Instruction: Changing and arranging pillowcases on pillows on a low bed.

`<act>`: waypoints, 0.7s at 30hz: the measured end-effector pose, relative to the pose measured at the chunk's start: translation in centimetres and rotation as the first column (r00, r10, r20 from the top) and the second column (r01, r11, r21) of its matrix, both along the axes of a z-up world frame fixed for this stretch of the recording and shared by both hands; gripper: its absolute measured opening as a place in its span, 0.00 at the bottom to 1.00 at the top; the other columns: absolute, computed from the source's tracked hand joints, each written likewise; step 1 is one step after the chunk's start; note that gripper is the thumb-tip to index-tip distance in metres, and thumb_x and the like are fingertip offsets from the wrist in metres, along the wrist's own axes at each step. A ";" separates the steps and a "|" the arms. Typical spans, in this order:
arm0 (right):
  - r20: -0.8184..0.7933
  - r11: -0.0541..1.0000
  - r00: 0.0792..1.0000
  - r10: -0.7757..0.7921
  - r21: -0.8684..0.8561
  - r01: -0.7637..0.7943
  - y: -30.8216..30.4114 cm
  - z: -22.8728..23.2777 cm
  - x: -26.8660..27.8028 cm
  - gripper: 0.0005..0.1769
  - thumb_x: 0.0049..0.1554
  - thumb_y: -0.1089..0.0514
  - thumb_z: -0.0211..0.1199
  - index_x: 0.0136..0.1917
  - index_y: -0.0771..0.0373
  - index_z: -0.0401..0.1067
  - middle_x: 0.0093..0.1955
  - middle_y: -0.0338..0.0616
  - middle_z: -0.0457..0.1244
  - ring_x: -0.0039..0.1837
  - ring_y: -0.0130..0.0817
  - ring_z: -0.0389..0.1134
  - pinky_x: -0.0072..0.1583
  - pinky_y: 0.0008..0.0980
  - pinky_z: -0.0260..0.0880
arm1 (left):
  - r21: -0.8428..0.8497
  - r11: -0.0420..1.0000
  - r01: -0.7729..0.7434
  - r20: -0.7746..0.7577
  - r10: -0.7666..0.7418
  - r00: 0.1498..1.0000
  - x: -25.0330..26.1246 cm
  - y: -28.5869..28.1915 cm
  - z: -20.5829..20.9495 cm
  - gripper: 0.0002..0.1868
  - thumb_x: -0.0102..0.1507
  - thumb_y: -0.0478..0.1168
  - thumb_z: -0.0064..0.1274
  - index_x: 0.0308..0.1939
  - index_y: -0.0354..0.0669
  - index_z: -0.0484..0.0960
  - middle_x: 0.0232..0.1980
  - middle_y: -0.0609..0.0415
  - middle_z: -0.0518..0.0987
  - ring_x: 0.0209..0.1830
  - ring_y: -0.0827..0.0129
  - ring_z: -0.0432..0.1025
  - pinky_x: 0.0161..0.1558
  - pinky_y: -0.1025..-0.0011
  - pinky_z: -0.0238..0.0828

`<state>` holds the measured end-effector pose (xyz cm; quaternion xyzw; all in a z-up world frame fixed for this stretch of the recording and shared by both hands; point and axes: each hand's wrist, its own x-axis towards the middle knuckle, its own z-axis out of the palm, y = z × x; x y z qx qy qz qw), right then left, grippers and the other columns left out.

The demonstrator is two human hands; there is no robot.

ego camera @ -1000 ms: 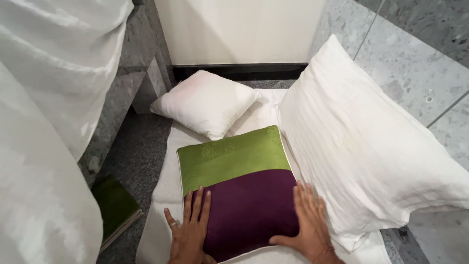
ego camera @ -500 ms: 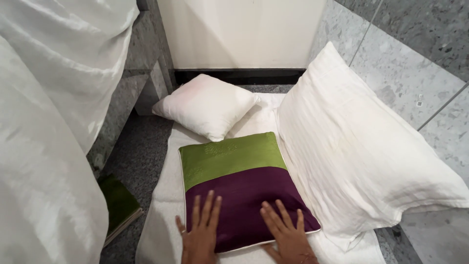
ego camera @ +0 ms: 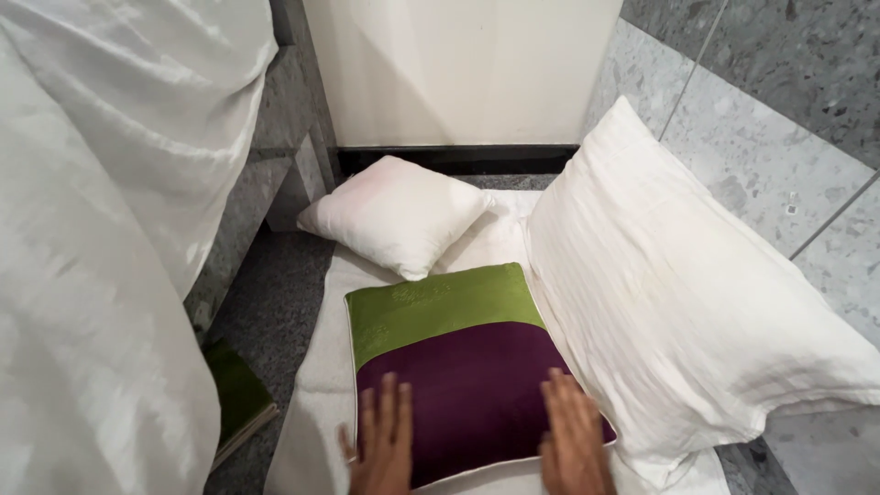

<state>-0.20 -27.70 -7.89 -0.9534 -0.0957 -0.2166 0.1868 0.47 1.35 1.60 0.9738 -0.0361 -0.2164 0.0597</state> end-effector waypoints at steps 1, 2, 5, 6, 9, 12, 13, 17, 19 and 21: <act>0.109 0.972 0.972 0.208 0.083 -0.218 1.3 2.2 -0.3 0.43 0.52 0.60 0.57 0.78 0.69 0.50 0.85 0.58 0.39 0.85 0.55 0.38 0.77 0.62 0.37 | -0.047 0.994 0.101 -0.011 -0.101 0.995 -0.2 -1.1 2.0 0.78 0.53 0.73 0.64 0.80 0.45 0.19 0.84 0.49 0.14 0.86 0.48 0.17 0.75 0.32 0.18; 0.115 0.972 0.972 0.207 0.084 -0.217 1.6 1.0 0.4 0.43 0.52 0.60 0.57 0.78 0.69 0.50 0.85 0.58 0.39 0.85 0.55 0.38 0.77 0.62 0.37 | -0.044 0.994 0.102 -0.007 -0.102 0.995 0.5 -1.5 -0.1 0.78 0.53 0.73 0.64 0.80 0.45 0.19 0.84 0.49 0.14 0.86 0.48 0.17 0.75 0.32 0.18; -0.012 0.971 0.972 0.235 -0.045 -0.235 2.4 -0.8 1.8 0.39 0.58 0.48 0.56 0.78 0.60 0.52 0.83 0.59 0.39 0.83 0.58 0.36 0.73 0.62 0.35 | -0.153 0.908 0.390 0.257 -0.344 0.903 2.0 -1.8 -6.6 0.62 0.61 0.81 0.41 0.82 0.54 0.27 0.85 0.57 0.22 0.87 0.54 0.23 0.74 0.28 0.20; -0.162 0.988 0.981 0.109 -0.089 -0.125 2.3 -0.2 1.8 0.41 0.59 0.44 0.53 0.81 0.56 0.49 0.86 0.52 0.38 0.84 0.57 0.34 0.73 0.64 0.33 | 0.026 0.911 0.411 0.582 -0.348 0.735 2.2 -1.8 -8.8 0.62 0.59 0.84 0.38 0.81 0.56 0.30 0.84 0.55 0.25 0.85 0.53 0.26 0.69 0.24 0.24; -0.222 0.996 0.972 -0.073 -0.068 0.059 -0.2 -3.4 2.7 0.42 0.60 0.40 0.50 0.82 0.57 0.48 0.86 0.48 0.41 0.84 0.57 0.37 0.73 0.63 0.37 | 0.018 0.975 0.223 0.460 -0.206 0.864 1.4 -2.0 -3.4 0.58 0.59 0.84 0.33 0.81 0.63 0.30 0.85 0.58 0.24 0.85 0.50 0.24 0.66 0.18 0.29; -0.228 0.946 0.950 -0.215 0.194 0.260 -2.8 -5.8 4.1 0.44 0.58 0.35 0.53 0.78 0.64 0.56 0.78 0.58 0.53 0.78 0.56 0.52 0.74 0.53 0.52 | -0.167 0.975 -0.147 -0.037 0.142 0.989 1.5 -0.9 -2.4 0.56 0.61 0.80 0.38 0.82 0.70 0.27 0.86 0.65 0.20 0.85 0.41 0.22 0.68 0.19 0.35; -0.325 0.857 0.904 -0.276 0.344 0.385 -3.3 -6.1 4.6 0.47 0.57 0.30 0.57 0.76 0.65 0.62 0.73 0.62 0.61 0.75 0.53 0.62 0.75 0.45 0.60 | -0.271 0.918 -0.291 -0.048 0.289 0.956 1.7 -0.2 -3.8 0.57 0.60 0.79 0.43 0.81 0.72 0.27 0.86 0.65 0.21 0.83 0.33 0.24 0.67 0.20 0.41; -0.651 0.683 0.713 -0.261 0.398 0.613 -3.2 2.6 8.7 0.53 0.52 0.29 0.68 0.72 0.74 0.65 0.64 0.67 0.67 0.67 0.54 0.70 0.69 0.43 0.67 | -0.354 0.868 -0.350 -0.043 0.359 0.933 1.3 0.3 -3.1 0.61 0.58 0.76 0.51 0.81 0.69 0.28 0.86 0.64 0.22 0.80 0.27 0.32 0.71 0.27 0.46; -0.841 0.544 0.533 0.092 0.491 0.680 0.0 11.3 8.5 0.49 0.47 0.36 0.73 0.67 0.78 0.70 0.58 0.71 0.73 0.56 0.57 0.78 0.60 0.45 0.79 | -0.462 0.811 -0.360 -0.091 0.360 0.928 0.7 0.2 -0.4 0.66 0.53 0.73 0.56 0.81 0.62 0.29 0.86 0.58 0.24 0.81 0.37 0.41 0.76 0.44 0.53; -0.804 0.497 0.573 0.158 0.566 0.658 1.0 13.4 9.8 0.44 0.46 0.44 0.75 0.66 0.76 0.71 0.57 0.67 0.73 0.54 0.53 0.78 0.58 0.43 0.80 | -0.601 0.747 -0.285 0.022 0.372 0.928 1.7 1.5 -3.9 0.66 0.53 0.72 0.57 0.80 0.56 0.32 0.85 0.51 0.29 0.81 0.42 0.44 0.77 0.48 0.50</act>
